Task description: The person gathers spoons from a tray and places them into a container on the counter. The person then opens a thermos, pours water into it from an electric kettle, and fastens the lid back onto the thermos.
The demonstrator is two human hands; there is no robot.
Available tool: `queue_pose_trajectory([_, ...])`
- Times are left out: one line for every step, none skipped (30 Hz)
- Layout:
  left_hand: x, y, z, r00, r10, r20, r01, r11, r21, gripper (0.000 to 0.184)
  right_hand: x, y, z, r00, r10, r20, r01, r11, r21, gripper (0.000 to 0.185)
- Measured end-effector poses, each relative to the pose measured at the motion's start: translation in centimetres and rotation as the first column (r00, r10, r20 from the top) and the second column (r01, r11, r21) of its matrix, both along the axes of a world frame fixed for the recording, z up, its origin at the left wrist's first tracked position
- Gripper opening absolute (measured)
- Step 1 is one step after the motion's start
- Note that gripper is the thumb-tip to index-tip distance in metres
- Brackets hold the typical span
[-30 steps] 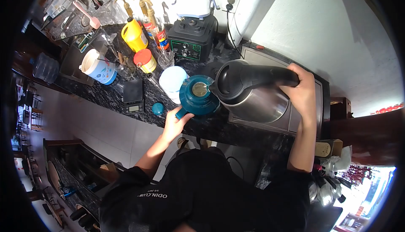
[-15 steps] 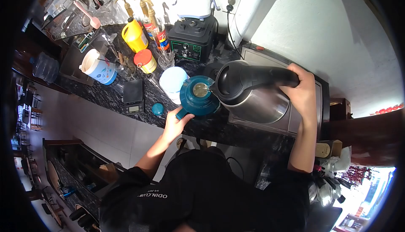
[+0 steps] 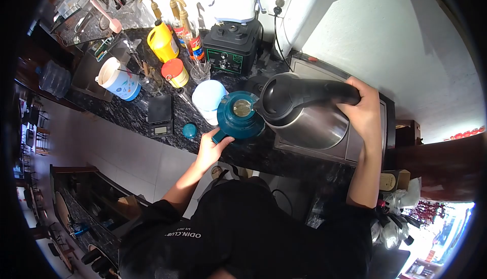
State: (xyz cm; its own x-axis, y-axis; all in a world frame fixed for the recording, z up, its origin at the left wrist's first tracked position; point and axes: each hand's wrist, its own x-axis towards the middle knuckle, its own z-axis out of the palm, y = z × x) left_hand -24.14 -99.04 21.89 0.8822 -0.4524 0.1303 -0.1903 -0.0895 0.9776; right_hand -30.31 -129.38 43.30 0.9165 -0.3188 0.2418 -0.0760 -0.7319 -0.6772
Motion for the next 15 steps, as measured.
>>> queue_pose_trajectory([-0.01, -0.05, -0.05, 1.0, 0.006, 0.006, -0.006, 1.0, -0.024, 0.022, 0.0, 0.05, 0.06, 1.0, 0.001, 0.0, -0.001, 1.0, -0.001, 0.015])
queue_pose_trajectory([-0.01, -0.08, -0.04, 1.0, 0.007, 0.007, -0.007, 1.0, -0.025, 0.022, -0.01, 0.1, 0.15, 1.0, 0.008, 0.003, -0.008, 1.0, 0.007, 0.015])
queue_pose_trajectory([-0.02, -0.1, -0.03, 1.0, 0.008, 0.006, -0.008, 0.999, -0.033, 0.022, -0.01, 0.14, 0.22, 1.0, 0.015, 0.005, -0.015, 1.0, 0.014, 0.015])
queue_pose_trajectory([-0.04, -0.1, -0.02, 1.0, 0.009, 0.004, -0.009, 0.999, -0.04, 0.023, -0.01, 0.08, 0.23, 1.0, 0.016, 0.005, -0.016, 1.0, 0.013, 0.015])
queue_pose_trajectory([-0.02, -0.09, -0.06, 1.0, 0.01, 0.004, -0.01, 0.999, -0.041, 0.023, 0.0, -0.03, 0.23, 1.0, 0.015, -0.003, -0.015, 1.0, 0.003, 0.014])
queue_pose_trajectory([0.0, -0.06, -0.12, 1.0, 0.009, 0.003, -0.009, 1.0, -0.03, 0.023, 0.0, -0.09, 0.25, 1.0, 0.015, -0.012, -0.015, 1.0, -0.006, 0.014])
queue_pose_trajectory([0.0, -0.03, -0.16, 1.0, 0.008, 0.001, -0.008, 1.0, -0.018, 0.023, 0.01, 0.02, 0.3, 1.0, 0.014, -0.013, -0.015, 1.0, -0.006, 0.014])
queue_pose_trajectory([0.01, -0.02, -0.03, 1.0, 0.008, 0.001, -0.008, 1.0, -0.018, 0.023, 0.04, 0.2, 0.41, 1.0, 0.009, -0.014, -0.009, 1.0, 0.005, 0.014])
queue_pose_trajectory([0.01, 0.02, 0.23, 1.0, 0.003, -0.015, -0.003, 1.0, -0.001, 0.023, 0.04, 0.3, 0.45, 1.0, 0.003, -0.015, -0.003, 1.0, 0.016, 0.014])
queue_pose_trajectory([-0.01, 0.05, 0.36, 0.999, -0.001, -0.032, 0.002, 1.0, 0.017, 0.023, 0.02, 0.26, 0.42, 1.0, 0.002, -0.016, -0.002, 1.0, 0.016, 0.014])
queue_pose_trajectory([-0.01, 0.07, 0.25, 0.999, -0.001, -0.032, 0.002, 1.0, 0.016, 0.023, 0.04, 0.17, 0.38, 1.0, 0.002, -0.02, -0.002, 1.0, 0.01, 0.014])
queue_pose_trajectory([0.01, 0.1, 0.05, 1.0, -0.003, -0.028, 0.004, 1.0, 0.019, 0.023, 0.06, 0.12, 0.37, 1.0, 0.003, -0.025, -0.003, 1.0, 0.004, 0.014])
queue_pose_trajectory([0.03, 0.13, -0.05, 1.0, -0.005, -0.025, 0.005, 1.0, 0.021, 0.023, 0.08, 0.16, 0.41, 1.0, 0.003, -0.024, -0.003, 1.0, 0.004, 0.014])
queue_pose_trajectory([0.01, 0.09, -0.03, 1.0, -0.005, -0.025, 0.005, 1.0, 0.021, 0.023, 0.07, 0.22, 0.5, 1.0, -0.001, -0.031, 0.001, 1.0, 0.0, 0.014])
queue_pose_trajectory([-0.04, -0.01, 0.02, 1.0, 0.003, -0.014, -0.003, 1.0, 0.001, 0.023, 0.04, 0.25, 0.55, 0.999, -0.005, -0.038, 0.005, 1.0, -0.005, 0.014])
